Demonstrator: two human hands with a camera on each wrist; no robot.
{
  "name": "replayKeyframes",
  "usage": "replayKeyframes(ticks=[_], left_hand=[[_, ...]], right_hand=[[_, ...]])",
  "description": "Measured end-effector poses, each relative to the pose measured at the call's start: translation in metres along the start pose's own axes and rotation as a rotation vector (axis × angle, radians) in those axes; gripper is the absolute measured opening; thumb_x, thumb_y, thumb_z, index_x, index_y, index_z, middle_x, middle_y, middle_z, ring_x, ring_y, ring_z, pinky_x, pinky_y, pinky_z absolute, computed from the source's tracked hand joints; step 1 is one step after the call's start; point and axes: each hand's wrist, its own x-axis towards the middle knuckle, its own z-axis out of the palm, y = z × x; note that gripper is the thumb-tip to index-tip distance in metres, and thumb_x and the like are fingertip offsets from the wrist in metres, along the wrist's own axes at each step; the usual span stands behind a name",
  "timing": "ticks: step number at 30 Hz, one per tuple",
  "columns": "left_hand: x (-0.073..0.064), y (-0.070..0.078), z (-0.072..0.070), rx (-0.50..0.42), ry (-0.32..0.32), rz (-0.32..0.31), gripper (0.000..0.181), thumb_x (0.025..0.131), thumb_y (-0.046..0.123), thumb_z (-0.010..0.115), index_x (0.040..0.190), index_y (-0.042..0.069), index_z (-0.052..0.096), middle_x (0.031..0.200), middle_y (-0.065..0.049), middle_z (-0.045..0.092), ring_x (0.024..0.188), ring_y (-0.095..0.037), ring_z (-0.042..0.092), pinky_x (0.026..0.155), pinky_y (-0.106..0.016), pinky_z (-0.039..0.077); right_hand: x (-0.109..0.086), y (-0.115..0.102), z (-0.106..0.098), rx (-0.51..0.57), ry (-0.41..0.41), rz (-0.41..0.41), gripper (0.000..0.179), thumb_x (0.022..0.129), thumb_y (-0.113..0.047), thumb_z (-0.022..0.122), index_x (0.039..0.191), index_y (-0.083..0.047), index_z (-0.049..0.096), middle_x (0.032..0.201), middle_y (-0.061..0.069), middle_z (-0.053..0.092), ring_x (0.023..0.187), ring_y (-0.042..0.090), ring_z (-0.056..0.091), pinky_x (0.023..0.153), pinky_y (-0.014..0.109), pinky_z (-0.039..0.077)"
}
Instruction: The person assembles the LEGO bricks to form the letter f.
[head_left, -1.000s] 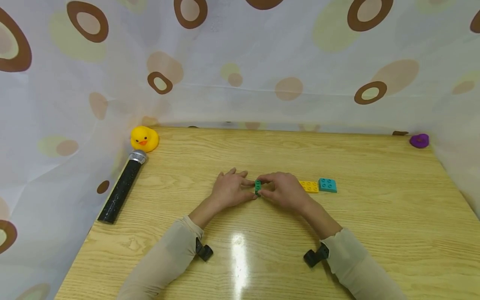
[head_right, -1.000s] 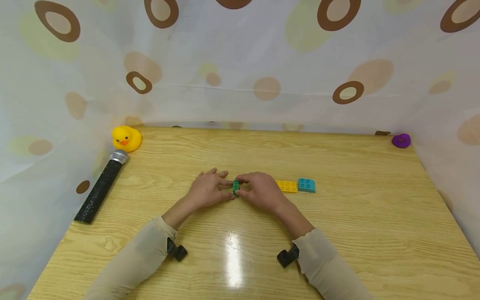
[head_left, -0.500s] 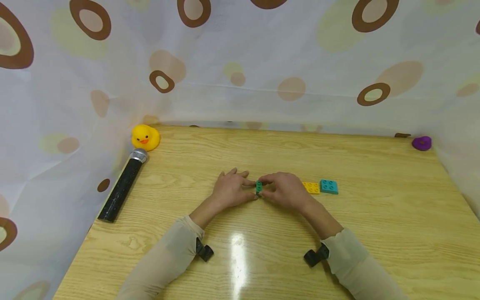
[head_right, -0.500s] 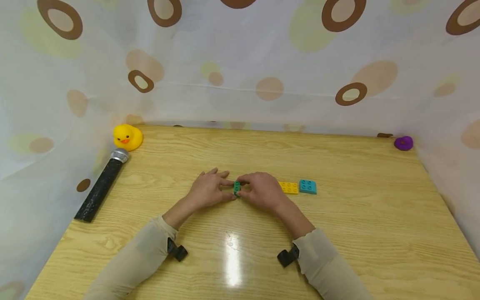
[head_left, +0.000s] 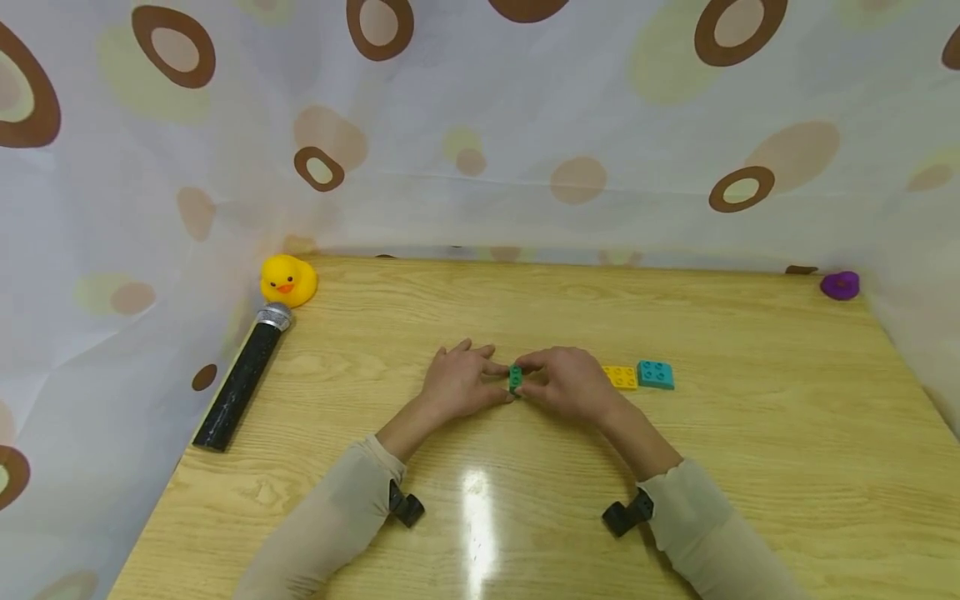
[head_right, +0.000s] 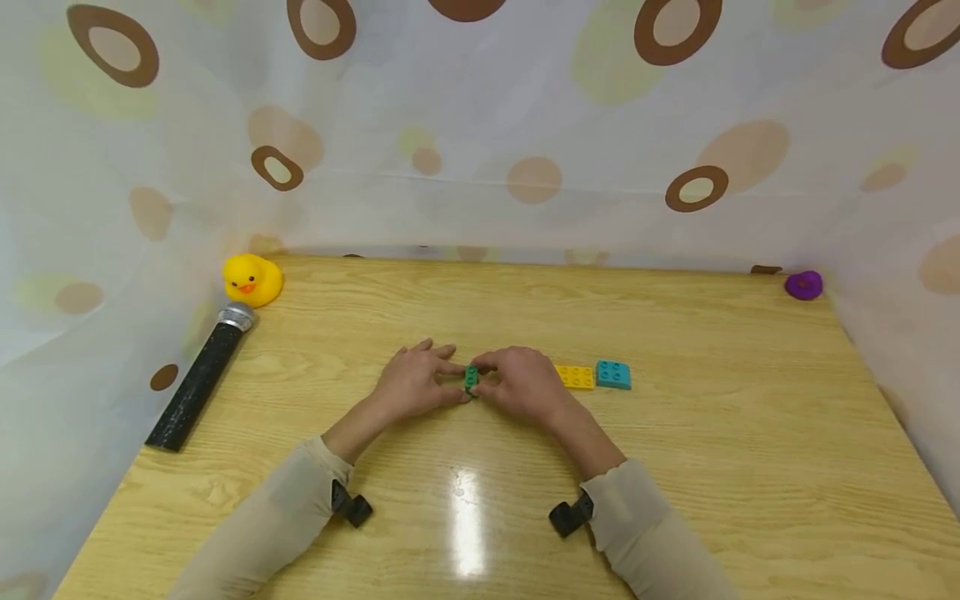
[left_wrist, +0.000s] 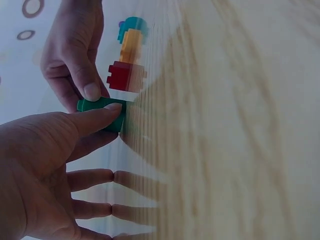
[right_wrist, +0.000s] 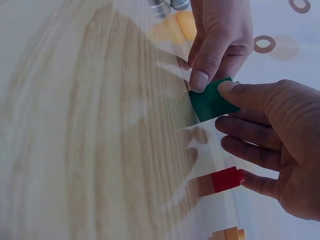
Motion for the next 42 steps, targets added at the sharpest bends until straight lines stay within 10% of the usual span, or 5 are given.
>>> replayKeyframes(ticks=[42], left_hand=[[0.0,0.003,-0.002,-0.027,-0.002,0.021,0.047,0.09,0.05,0.073,0.131,0.027,0.07,0.147,0.003,0.059,0.148,-0.038,0.04,0.115,-0.073,0.025]], right_hand=[[-0.01,0.008,0.003,0.045,0.062,0.005,0.046,0.095,-0.031,0.073,0.136,-0.014,0.066,0.12,0.005,0.076,0.092,0.02,0.073,0.081,0.043,0.058]])
